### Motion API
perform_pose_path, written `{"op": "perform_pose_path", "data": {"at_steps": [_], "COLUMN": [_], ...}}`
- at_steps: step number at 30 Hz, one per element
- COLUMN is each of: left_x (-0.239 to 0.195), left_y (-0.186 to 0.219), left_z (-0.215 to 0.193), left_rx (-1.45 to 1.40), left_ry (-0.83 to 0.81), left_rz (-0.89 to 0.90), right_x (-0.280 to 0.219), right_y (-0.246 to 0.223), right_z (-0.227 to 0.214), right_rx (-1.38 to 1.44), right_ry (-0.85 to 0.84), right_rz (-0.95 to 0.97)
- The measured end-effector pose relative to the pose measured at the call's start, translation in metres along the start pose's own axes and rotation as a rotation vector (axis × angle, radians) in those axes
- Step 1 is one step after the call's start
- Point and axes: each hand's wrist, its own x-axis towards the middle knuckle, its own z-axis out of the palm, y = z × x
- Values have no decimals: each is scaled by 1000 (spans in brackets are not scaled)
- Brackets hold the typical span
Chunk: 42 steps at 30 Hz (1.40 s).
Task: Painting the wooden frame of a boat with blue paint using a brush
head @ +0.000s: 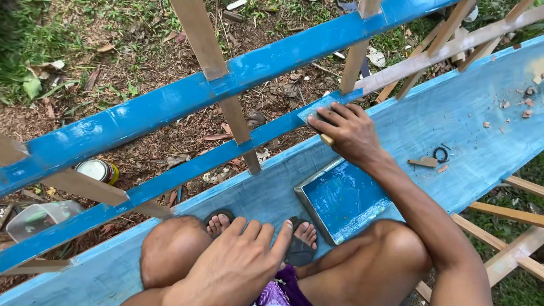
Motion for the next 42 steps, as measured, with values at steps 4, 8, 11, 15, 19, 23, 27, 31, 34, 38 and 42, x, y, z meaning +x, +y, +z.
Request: {"op": "perform_pose_path", "data": {"at_steps": [4, 8, 11, 15, 19, 23, 27, 31, 34, 38, 42], "left_x": [-1, -1, -1, 0, 0, -1, -2, -3, -2, 0, -1], "left_y": [1, 1, 1, 0, 1, 2, 2, 1, 1, -2, -3], "left_z": [1, -1, -2, -3, -3, -3, -3, -4, -7, -10, -10], "left_rx": [16, 49, 41, 69, 74, 77, 68, 62, 57, 54, 83], "left_ry": [0, 46, 58, 78, 74, 69, 84, 69, 38, -17, -24], "left_rz": [8, 5, -3, -9, -7, -12, -16, -19, -9, -1, -21], "right_x": [-3, -7, -7, -7, -6, -9, -8, -8, -9, -13, -18], "right_y": [2, 4, 4, 4, 6, 7, 8, 8, 7, 4, -1], "right_z": [14, 19, 19, 19, 17, 23, 23, 20, 20, 18, 13], "right_rx": [-23, -21, -26, -52, -49, -54, -61, -56, -65, -53, -68], "right_ry": [0, -4, -34, 3, -20, -30, -37, -42, -31, -66, -108], "right_rz": [41, 66, 63, 57, 62, 80, 64, 50, 35, 41, 23]}}
